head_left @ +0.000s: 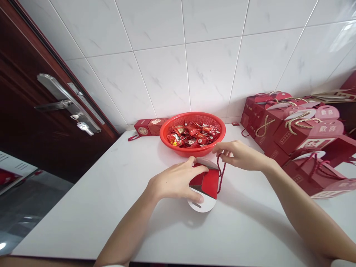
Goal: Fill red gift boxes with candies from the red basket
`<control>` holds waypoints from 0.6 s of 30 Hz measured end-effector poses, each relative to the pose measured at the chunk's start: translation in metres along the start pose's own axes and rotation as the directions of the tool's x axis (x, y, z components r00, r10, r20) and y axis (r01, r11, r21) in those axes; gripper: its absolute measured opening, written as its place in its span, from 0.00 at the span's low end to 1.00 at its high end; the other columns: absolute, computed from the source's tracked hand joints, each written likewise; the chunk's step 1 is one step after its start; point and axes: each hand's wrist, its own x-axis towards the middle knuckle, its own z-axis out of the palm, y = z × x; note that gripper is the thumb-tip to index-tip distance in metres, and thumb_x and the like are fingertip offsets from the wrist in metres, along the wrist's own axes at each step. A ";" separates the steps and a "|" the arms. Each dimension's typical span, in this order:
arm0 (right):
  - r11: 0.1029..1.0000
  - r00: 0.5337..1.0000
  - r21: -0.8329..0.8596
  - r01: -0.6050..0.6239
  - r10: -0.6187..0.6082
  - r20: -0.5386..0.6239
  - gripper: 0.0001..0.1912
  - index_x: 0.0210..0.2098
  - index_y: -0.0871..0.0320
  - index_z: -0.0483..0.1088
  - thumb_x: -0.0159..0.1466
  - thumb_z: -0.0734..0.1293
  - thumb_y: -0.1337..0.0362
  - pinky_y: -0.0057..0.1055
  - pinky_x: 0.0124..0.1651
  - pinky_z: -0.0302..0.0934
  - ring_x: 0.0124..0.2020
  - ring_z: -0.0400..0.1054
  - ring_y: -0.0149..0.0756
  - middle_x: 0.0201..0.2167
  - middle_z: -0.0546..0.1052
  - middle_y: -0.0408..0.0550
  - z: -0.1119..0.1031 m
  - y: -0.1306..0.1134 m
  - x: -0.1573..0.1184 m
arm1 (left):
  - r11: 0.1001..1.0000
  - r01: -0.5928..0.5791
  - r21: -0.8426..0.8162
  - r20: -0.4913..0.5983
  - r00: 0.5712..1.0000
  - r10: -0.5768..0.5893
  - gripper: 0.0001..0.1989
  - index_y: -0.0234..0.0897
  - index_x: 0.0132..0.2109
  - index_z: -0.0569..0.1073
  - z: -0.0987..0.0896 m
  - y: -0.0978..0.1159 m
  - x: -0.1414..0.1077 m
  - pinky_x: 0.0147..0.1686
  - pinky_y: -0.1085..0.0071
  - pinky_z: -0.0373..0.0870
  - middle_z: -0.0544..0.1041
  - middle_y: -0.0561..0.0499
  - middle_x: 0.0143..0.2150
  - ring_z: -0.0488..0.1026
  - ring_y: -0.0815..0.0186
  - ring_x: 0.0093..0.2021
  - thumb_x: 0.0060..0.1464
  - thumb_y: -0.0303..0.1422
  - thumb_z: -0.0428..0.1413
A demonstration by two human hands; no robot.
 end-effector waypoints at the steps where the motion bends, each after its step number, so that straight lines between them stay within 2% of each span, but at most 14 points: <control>1: 1.000 1.000 -0.023 -0.002 0.002 -0.002 0.16 0.40 0.58 0.73 0.59 0.59 0.76 0.31 0.40 0.66 0.35 0.75 0.36 0.37 0.81 0.48 -0.002 0.001 -0.001 | 1.000 0.011 0.008 -0.011 1.000 -0.011 0.37 0.53 0.63 0.65 0.000 0.000 0.000 0.40 0.67 0.69 0.65 0.47 0.55 0.72 0.55 0.47 0.46 0.49 0.63; 4: 0.992 1.000 -0.123 -0.025 0.027 0.008 0.14 0.37 0.57 0.74 0.59 0.60 0.75 0.32 0.38 0.65 0.35 0.75 0.37 0.37 0.81 0.48 -0.012 0.004 -0.008 | 0.999 0.042 0.025 -0.044 0.998 -0.041 0.37 0.50 0.61 0.65 -0.001 0.001 0.000 0.35 0.67 0.68 0.66 0.48 0.52 0.73 0.56 0.43 0.44 0.50 0.63; 6: 0.989 1.000 -0.150 -0.005 0.008 0.019 0.12 0.40 0.56 0.75 0.60 0.63 0.71 0.33 0.39 0.66 0.37 0.75 0.39 0.39 0.82 0.48 -0.020 0.001 -0.015 | 0.998 0.065 0.021 -0.060 0.996 -0.063 0.37 0.47 0.58 0.65 0.000 0.000 0.001 0.33 0.68 0.67 0.66 0.48 0.50 0.73 0.57 0.40 0.42 0.51 0.64; 9: 0.994 0.995 -0.049 0.102 -0.101 0.018 0.12 0.45 0.55 0.75 0.62 0.65 0.62 0.35 0.43 0.67 0.41 0.75 0.40 0.43 0.81 0.48 -0.025 -0.011 -0.024 | 0.999 0.050 -0.019 -0.099 0.994 -0.052 0.35 0.44 0.54 0.65 0.000 0.000 0.002 0.32 0.68 0.67 0.65 0.49 0.49 0.72 0.57 0.41 0.41 0.51 0.64; 11: 0.982 0.981 0.043 0.185 -0.187 0.051 0.12 0.44 0.55 0.76 0.66 0.63 0.62 0.33 0.44 0.66 0.40 0.74 0.38 0.42 0.81 0.48 -0.018 -0.023 -0.025 | 0.998 0.026 -0.060 -0.121 0.992 -0.033 0.33 0.44 0.51 0.64 0.001 0.000 0.002 0.32 0.68 0.67 0.64 0.49 0.49 0.72 0.59 0.40 0.42 0.50 0.65; 13: 0.971 0.960 0.072 0.229 -0.237 0.146 0.11 0.40 0.55 0.76 0.68 0.61 0.64 0.30 0.40 0.64 0.35 0.72 0.34 0.36 0.80 0.47 -0.003 -0.035 -0.021 | 0.996 0.021 -0.087 -0.132 0.991 -0.032 0.29 0.43 0.47 0.63 0.002 0.000 0.003 0.30 0.69 0.66 0.63 0.50 0.49 0.71 0.62 0.37 0.43 0.50 0.65; 15: 0.978 0.949 0.006 0.206 -0.202 0.242 0.12 0.34 0.56 0.76 0.69 0.61 0.66 0.29 0.34 0.59 0.30 0.69 0.32 0.31 0.78 0.46 0.014 -0.044 -0.015 | 0.995 0.021 -0.093 -0.141 0.989 -0.034 0.28 0.43 0.44 0.62 0.004 0.000 0.004 0.28 0.69 0.65 0.63 0.50 0.48 0.70 0.64 0.35 0.43 0.49 0.64; 18: 0.980 0.955 -0.143 0.138 -0.094 0.282 0.15 0.28 0.57 0.72 0.70 0.61 0.64 0.30 0.31 0.53 0.26 0.66 0.32 0.27 0.75 0.45 0.029 -0.050 -0.007 | 0.994 0.035 -0.099 -0.153 0.987 -0.050 0.28 0.43 0.43 0.61 0.004 0.000 0.003 0.28 0.69 0.65 0.63 0.51 0.47 0.69 0.65 0.34 0.42 0.51 0.64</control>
